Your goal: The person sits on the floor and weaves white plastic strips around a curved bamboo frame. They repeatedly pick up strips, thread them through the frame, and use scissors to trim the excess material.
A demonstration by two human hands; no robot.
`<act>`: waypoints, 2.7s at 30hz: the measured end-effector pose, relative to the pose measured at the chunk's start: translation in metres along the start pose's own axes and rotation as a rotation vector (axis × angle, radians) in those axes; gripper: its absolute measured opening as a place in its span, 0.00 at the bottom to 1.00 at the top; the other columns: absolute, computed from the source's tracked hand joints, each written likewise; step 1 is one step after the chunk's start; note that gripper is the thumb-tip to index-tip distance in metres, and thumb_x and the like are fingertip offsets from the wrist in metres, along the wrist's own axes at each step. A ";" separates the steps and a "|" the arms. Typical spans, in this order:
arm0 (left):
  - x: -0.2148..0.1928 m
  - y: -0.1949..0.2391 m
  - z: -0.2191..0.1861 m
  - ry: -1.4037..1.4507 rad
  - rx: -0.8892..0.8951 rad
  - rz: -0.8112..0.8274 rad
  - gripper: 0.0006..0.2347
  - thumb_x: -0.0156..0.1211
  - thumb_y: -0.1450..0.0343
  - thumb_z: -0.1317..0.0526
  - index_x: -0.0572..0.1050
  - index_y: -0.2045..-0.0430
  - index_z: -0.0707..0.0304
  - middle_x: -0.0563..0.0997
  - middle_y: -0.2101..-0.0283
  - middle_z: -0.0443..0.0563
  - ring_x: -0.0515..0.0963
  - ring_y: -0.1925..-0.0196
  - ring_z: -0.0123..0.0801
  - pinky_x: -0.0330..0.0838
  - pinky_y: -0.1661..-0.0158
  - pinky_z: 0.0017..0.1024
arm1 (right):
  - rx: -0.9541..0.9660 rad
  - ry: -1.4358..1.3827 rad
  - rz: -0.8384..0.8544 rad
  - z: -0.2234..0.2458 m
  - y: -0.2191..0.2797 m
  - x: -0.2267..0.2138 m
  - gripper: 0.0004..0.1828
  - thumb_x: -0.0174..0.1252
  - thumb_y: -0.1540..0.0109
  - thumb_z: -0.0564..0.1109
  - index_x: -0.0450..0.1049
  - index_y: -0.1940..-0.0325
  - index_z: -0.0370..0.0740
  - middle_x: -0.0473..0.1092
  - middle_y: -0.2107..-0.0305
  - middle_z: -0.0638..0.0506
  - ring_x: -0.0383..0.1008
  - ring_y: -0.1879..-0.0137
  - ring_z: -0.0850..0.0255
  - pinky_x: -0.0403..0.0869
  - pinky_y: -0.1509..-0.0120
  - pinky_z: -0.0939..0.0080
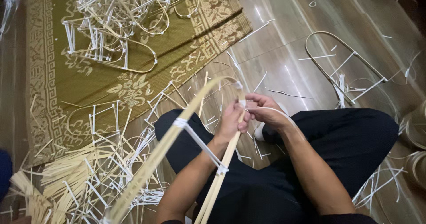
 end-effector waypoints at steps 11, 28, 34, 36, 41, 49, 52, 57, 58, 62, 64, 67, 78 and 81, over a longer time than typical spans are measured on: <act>0.003 0.012 0.006 -0.162 -0.013 0.015 0.20 0.45 0.18 0.55 0.55 0.33 0.66 0.74 0.76 0.51 0.70 0.84 0.24 0.65 0.83 0.23 | 0.001 -0.026 -0.028 -0.016 0.003 -0.002 0.25 0.64 0.40 0.43 0.73 0.40 0.31 0.74 0.74 0.55 0.63 0.82 0.74 0.58 0.80 0.75; 0.070 0.050 -0.095 -1.788 0.900 0.240 0.09 0.67 0.33 0.66 0.80 0.60 0.57 0.76 0.66 0.50 0.79 0.62 0.42 0.74 0.65 0.37 | -0.030 -0.056 0.020 -0.024 0.001 0.003 0.25 0.64 0.38 0.40 0.70 0.39 0.26 0.73 0.75 0.56 0.58 0.83 0.77 0.54 0.81 0.76; 0.085 0.062 -0.095 -1.406 0.848 0.351 0.07 0.65 0.33 0.68 0.74 0.66 0.63 0.77 0.65 0.52 0.78 0.59 0.43 0.74 0.56 0.38 | -0.091 -0.058 0.094 -0.026 0.001 -0.007 0.27 0.62 0.37 0.40 0.69 0.34 0.31 0.72 0.75 0.58 0.61 0.81 0.78 0.57 0.79 0.77; 0.078 0.066 -0.094 -1.122 0.521 0.251 0.06 0.61 0.29 0.68 0.76 0.60 0.65 0.81 0.63 0.53 0.83 0.60 0.39 0.77 0.58 0.32 | -0.071 -0.067 0.062 -0.028 0.002 -0.005 0.26 0.62 0.36 0.39 0.68 0.35 0.31 0.75 0.71 0.55 0.63 0.78 0.77 0.58 0.77 0.76; 0.064 0.086 -0.116 -1.183 0.389 0.099 0.04 0.60 0.28 0.69 0.80 0.63 0.66 0.84 0.66 0.54 0.85 0.65 0.36 0.77 0.63 0.29 | -0.051 -0.059 0.048 -0.018 0.008 0.002 0.25 0.62 0.38 0.37 0.69 0.37 0.29 0.79 0.64 0.50 0.62 0.80 0.78 0.57 0.79 0.77; 0.077 0.091 -0.118 -1.246 0.391 0.209 0.03 0.65 0.32 0.68 0.78 0.69 0.66 0.76 0.71 0.54 0.79 0.70 0.38 0.71 0.68 0.32 | -0.071 -0.055 0.048 -0.025 0.007 0.007 0.26 0.64 0.36 0.36 0.68 0.35 0.29 0.72 0.74 0.55 0.60 0.80 0.77 0.56 0.79 0.76; 0.069 0.079 -0.114 -1.341 0.435 0.259 0.01 0.65 0.31 0.67 0.78 0.70 0.62 0.76 0.69 0.52 0.79 0.71 0.37 0.70 0.70 0.32 | -0.058 -0.017 0.021 -0.020 0.010 0.002 0.26 0.63 0.38 0.37 0.68 0.36 0.28 0.75 0.72 0.54 0.60 0.82 0.77 0.56 0.82 0.76; 0.072 0.067 -0.098 -1.694 0.723 0.017 0.04 0.65 0.30 0.68 0.76 0.68 0.64 0.73 0.68 0.55 0.79 0.67 0.46 0.71 0.67 0.40 | -0.028 -0.061 0.008 -0.012 0.014 0.012 0.27 0.63 0.38 0.37 0.67 0.35 0.28 0.77 0.70 0.53 0.59 0.82 0.77 0.54 0.82 0.76; 0.073 0.067 -0.097 -1.737 0.733 0.002 0.04 0.65 0.30 0.68 0.76 0.68 0.65 0.72 0.68 0.56 0.79 0.68 0.46 0.71 0.67 0.41 | -0.039 -0.054 0.000 -0.011 0.015 0.010 0.27 0.62 0.38 0.36 0.67 0.35 0.28 0.77 0.70 0.52 0.59 0.83 0.77 0.54 0.82 0.76; 0.083 0.079 -0.110 -1.571 0.713 0.049 0.05 0.64 0.30 0.70 0.76 0.64 0.66 0.73 0.67 0.54 0.78 0.67 0.45 0.71 0.65 0.39 | -0.053 -0.041 0.025 -0.009 0.017 0.010 0.26 0.63 0.37 0.35 0.68 0.34 0.28 0.74 0.73 0.53 0.58 0.83 0.77 0.55 0.81 0.76; 0.088 0.085 -0.113 -1.520 0.662 0.085 0.06 0.65 0.31 0.69 0.75 0.65 0.66 0.73 0.67 0.54 0.77 0.68 0.44 0.71 0.66 0.39 | -0.037 -0.049 0.024 -0.009 0.018 0.011 0.26 0.62 0.37 0.36 0.67 0.35 0.29 0.78 0.69 0.49 0.59 0.82 0.77 0.55 0.81 0.77; 0.086 0.088 -0.117 -1.602 0.728 -0.017 0.08 0.62 0.31 0.71 0.77 0.60 0.66 0.73 0.66 0.54 0.77 0.66 0.44 0.71 0.64 0.37 | -0.060 -0.043 0.048 -0.005 0.017 0.014 0.28 0.64 0.39 0.35 0.69 0.35 0.28 0.77 0.71 0.50 0.57 0.84 0.77 0.54 0.82 0.77; 0.073 0.087 -0.100 -1.788 0.762 0.017 0.06 0.61 0.27 0.65 0.76 0.59 0.66 0.73 0.66 0.52 0.77 0.65 0.41 0.71 0.63 0.36 | -0.050 -0.025 0.029 0.002 0.020 0.018 0.29 0.63 0.38 0.38 0.67 0.34 0.27 0.79 0.67 0.48 0.58 0.83 0.78 0.55 0.82 0.78; 0.078 0.089 -0.103 -1.844 0.787 0.036 0.04 0.61 0.29 0.65 0.77 0.62 0.63 0.72 0.68 0.52 0.77 0.67 0.39 0.70 0.66 0.35 | -0.053 -0.029 0.035 0.001 0.020 0.017 0.30 0.63 0.39 0.38 0.66 0.33 0.27 0.80 0.65 0.46 0.57 0.83 0.78 0.56 0.82 0.78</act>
Point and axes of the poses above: each hand's wrist, its own y-axis away from the middle knuckle, its own x-axis out of the palm, z = x × y, the point moved 4 cm from there along -y, towards the middle knuckle
